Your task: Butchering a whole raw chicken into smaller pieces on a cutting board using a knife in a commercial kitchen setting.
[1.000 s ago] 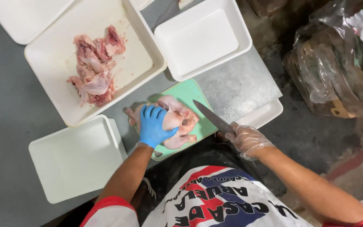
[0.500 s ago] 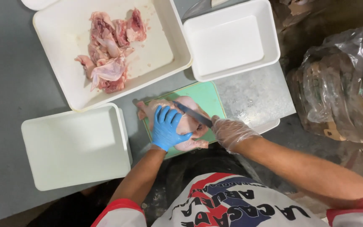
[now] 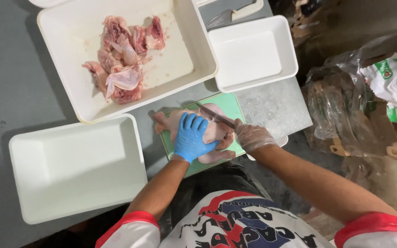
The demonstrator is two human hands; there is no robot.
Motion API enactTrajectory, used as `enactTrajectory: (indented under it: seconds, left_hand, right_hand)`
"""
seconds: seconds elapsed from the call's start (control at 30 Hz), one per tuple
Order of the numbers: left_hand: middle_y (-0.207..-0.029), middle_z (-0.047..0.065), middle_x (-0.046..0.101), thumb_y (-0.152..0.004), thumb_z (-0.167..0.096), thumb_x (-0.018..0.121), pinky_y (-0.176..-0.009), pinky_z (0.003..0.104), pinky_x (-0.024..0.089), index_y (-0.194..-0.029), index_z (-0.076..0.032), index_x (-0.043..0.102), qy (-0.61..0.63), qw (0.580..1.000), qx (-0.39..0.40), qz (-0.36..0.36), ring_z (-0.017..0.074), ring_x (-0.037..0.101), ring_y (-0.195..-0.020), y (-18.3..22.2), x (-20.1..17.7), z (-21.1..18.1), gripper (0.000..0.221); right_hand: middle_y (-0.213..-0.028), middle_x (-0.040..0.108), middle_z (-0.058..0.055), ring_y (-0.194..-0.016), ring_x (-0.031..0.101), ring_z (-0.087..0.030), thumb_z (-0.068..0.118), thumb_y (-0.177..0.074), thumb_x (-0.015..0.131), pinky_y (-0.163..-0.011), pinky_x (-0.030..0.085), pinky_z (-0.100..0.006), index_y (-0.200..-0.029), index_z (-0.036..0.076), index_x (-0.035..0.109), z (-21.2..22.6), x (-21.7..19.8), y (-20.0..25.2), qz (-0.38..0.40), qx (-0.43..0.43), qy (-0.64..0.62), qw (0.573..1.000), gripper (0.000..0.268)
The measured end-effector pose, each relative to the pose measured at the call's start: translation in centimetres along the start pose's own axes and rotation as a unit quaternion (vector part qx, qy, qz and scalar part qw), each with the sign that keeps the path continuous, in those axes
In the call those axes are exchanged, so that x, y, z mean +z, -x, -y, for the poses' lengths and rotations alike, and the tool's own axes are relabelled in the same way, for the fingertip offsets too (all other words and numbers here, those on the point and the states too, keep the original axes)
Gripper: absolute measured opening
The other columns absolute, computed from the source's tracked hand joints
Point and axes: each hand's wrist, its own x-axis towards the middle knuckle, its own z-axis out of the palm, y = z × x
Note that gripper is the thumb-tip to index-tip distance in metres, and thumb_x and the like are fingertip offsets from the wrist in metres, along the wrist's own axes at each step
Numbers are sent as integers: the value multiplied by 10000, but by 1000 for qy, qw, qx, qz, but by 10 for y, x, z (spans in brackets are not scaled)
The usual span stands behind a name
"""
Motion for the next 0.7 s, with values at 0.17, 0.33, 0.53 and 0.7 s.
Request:
enactTrajectory:
  seconds: [0.17,0.33,0.53,0.7]
  left_hand:
    - [-1085,45,611,-617,-629,828,-1130,604,482,-1085,-162,664,2,1000,-1,13,314,608,-1196,3,1,2,681]
    - [-1134,52,624,-638,-634,839,-1145,600,465,-1136,-163,656,12,1000,-9,11,322,594,-1238,9,10,4,710]
    - [-1155,30,650,-568,-656,852,-1196,571,437,-1113,-187,687,-4,999,-30,44,289,585,-1266,3,13,5,738]
    - [-1159,54,643,-619,-640,848,-1184,597,433,-1099,-167,660,22,998,-37,36,313,583,-1265,-2,17,6,699]
  right_hand:
    - [-1206,766,-274,-1148,757,-439,135,-1098,255,-1020,564,-587,-1472,52,466,11,-24,43,13,-16,-21,1000,437]
    - [-1149,776,-271,-1103,776,-425,116,-1101,245,-990,590,-573,-1385,43,508,4,-19,45,22,-36,17,999,395]
    - [-1053,790,-199,-951,808,-314,11,-1046,314,-866,641,-463,-1445,-4,500,-22,-13,48,46,-35,170,984,441]
    - [-1234,761,-238,-1190,744,-400,164,-1099,370,-998,595,-542,-1391,11,559,4,-33,47,62,-17,110,992,380]
